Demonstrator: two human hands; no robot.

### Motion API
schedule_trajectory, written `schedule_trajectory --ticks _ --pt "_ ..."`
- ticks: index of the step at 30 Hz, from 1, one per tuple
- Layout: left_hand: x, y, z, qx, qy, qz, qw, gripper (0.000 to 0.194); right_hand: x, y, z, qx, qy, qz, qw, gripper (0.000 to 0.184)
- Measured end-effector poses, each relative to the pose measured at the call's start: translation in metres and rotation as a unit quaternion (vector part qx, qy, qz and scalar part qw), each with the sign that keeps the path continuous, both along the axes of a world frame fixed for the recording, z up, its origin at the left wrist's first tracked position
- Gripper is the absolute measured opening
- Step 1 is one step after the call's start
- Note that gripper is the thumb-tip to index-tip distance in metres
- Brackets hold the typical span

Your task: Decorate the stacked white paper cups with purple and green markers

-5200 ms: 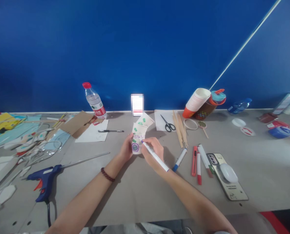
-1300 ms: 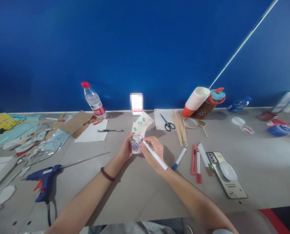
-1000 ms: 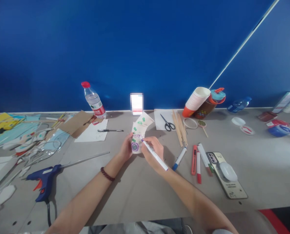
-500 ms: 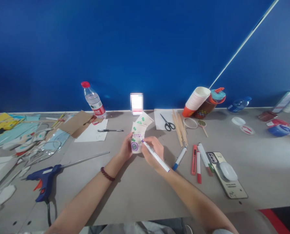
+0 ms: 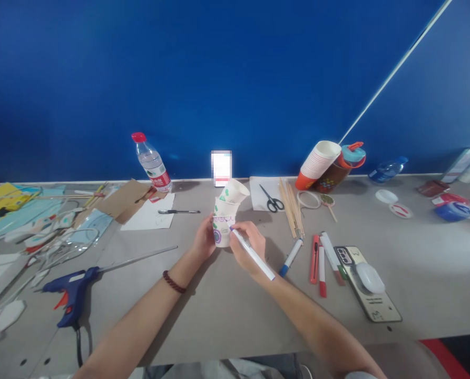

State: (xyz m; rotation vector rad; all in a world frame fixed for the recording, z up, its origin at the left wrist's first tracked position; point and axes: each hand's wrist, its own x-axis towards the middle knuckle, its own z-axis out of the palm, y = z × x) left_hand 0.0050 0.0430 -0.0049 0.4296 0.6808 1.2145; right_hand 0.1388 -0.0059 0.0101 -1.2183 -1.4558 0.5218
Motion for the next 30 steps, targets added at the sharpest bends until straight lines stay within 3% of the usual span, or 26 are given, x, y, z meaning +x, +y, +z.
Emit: schedule_trajectory --ticks 12,24,30 --pt "-0.001 -0.0035 0.0044 0.006 0.015 -0.018 1.0 0.036 -0.0009 -0.0004 0.0017 0.089 -0.049 0.018 0.995 0.011" --pt "0.0003 -0.0031 0.0026 0.005 0.02 0.003 1.0 0.028 -0.0023 -0.0005 0.0051 0.064 -0.055 0.0 0.996 0.008" --pt "0.0003 -0.0043 0.0065 -0.003 0.022 -0.001 1.0 0.032 -0.0014 0.0 0.0037 0.047 -0.048 0.008 0.998 0.009"
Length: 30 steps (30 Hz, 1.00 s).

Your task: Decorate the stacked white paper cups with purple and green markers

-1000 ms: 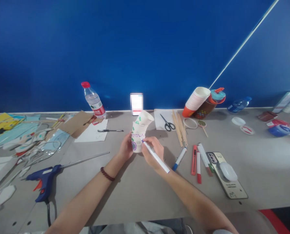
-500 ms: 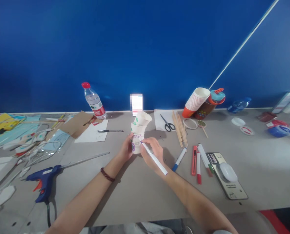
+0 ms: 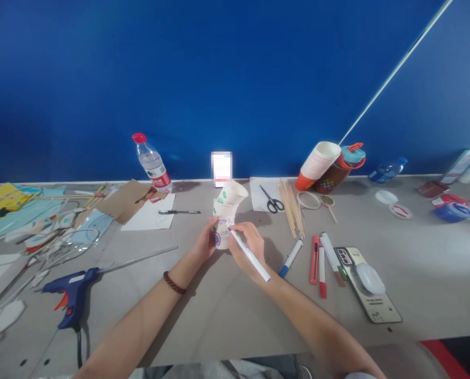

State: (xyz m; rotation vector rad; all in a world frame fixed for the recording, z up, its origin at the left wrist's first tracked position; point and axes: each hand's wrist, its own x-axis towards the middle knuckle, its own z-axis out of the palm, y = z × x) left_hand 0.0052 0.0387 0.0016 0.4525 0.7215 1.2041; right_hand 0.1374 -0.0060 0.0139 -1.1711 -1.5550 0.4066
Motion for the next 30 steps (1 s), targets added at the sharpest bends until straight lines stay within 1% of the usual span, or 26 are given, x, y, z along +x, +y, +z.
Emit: schedule_trajectory --ticks 9,12,17,24,30 --pt "0.0001 -0.0005 0.0001 0.007 0.002 0.001 1.0 0.035 0.0 -0.0001 -0.0012 0.0 0.005 0.001 1.0 0.01" --pt "-0.0008 -0.0005 -0.0002 0.011 0.008 -0.005 1.0 0.037 0.0002 -0.0001 -0.0013 0.001 0.005 0.001 1.0 0.01" --pt "-0.0007 -0.0005 0.0 0.008 0.009 0.001 1.0 0.042 0.0002 0.0005 -0.0006 0.011 0.008 0.006 1.0 0.01" --pt "-0.0005 0.0005 -0.0018 0.014 0.007 0.001 1.0 0.039 0.0003 0.0013 -0.0011 0.02 0.011 0.006 1.0 0.009" --pt "-0.0007 0.0009 -0.0024 0.01 0.003 0.0 1.0 0.043 0.0007 0.0014 -0.0017 0.016 0.016 0.011 1.0 0.009"
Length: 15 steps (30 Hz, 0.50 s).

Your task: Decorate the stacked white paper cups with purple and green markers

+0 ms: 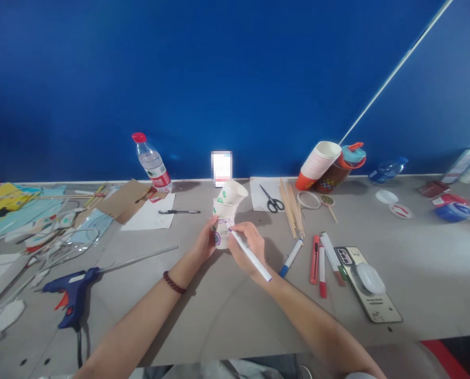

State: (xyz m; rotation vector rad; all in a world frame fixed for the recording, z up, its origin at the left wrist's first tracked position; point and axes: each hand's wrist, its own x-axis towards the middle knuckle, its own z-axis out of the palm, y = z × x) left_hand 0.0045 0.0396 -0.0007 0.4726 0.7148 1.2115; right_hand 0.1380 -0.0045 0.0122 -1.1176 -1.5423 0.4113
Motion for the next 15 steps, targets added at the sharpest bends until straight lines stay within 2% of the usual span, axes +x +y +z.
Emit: schedule_trajectory --ticks 15 --pt "0.0004 0.0004 -0.0001 -0.006 0.001 0.001 1.0 0.043 0.0013 0.0004 -0.0031 -0.016 0.009 -0.006 1.0 0.008"
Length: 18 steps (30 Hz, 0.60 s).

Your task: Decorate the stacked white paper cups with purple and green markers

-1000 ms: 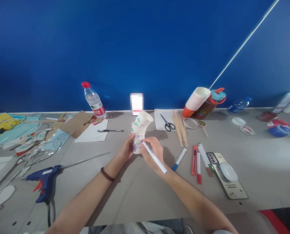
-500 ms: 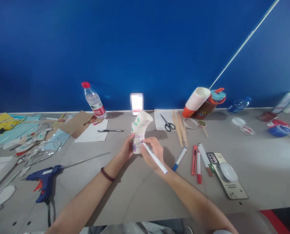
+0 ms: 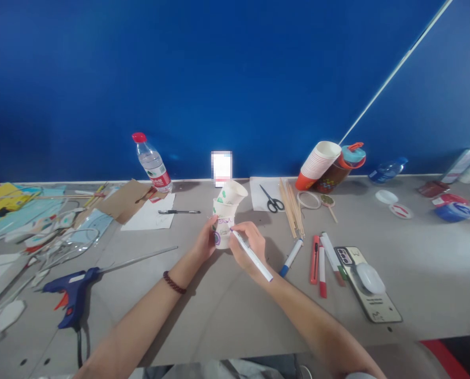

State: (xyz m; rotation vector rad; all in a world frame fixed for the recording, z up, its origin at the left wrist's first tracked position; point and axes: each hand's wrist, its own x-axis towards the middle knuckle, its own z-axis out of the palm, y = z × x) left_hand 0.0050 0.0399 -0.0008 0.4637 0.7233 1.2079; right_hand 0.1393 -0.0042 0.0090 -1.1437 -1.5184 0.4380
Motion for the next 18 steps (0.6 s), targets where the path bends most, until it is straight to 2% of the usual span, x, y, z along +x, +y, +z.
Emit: schedule_trajectory --ticks 9,18 --pt "-0.0004 -0.0012 0.0024 -0.01 0.01 -0.005 1.0 0.043 0.0009 0.0003 -0.0019 -0.048 0.025 -0.015 0.998 0.01" --pt "-0.0006 -0.0012 0.0027 0.003 0.009 -0.012 1.0 0.042 0.0012 0.0001 -0.0012 -0.053 0.028 -0.015 0.998 0.011"
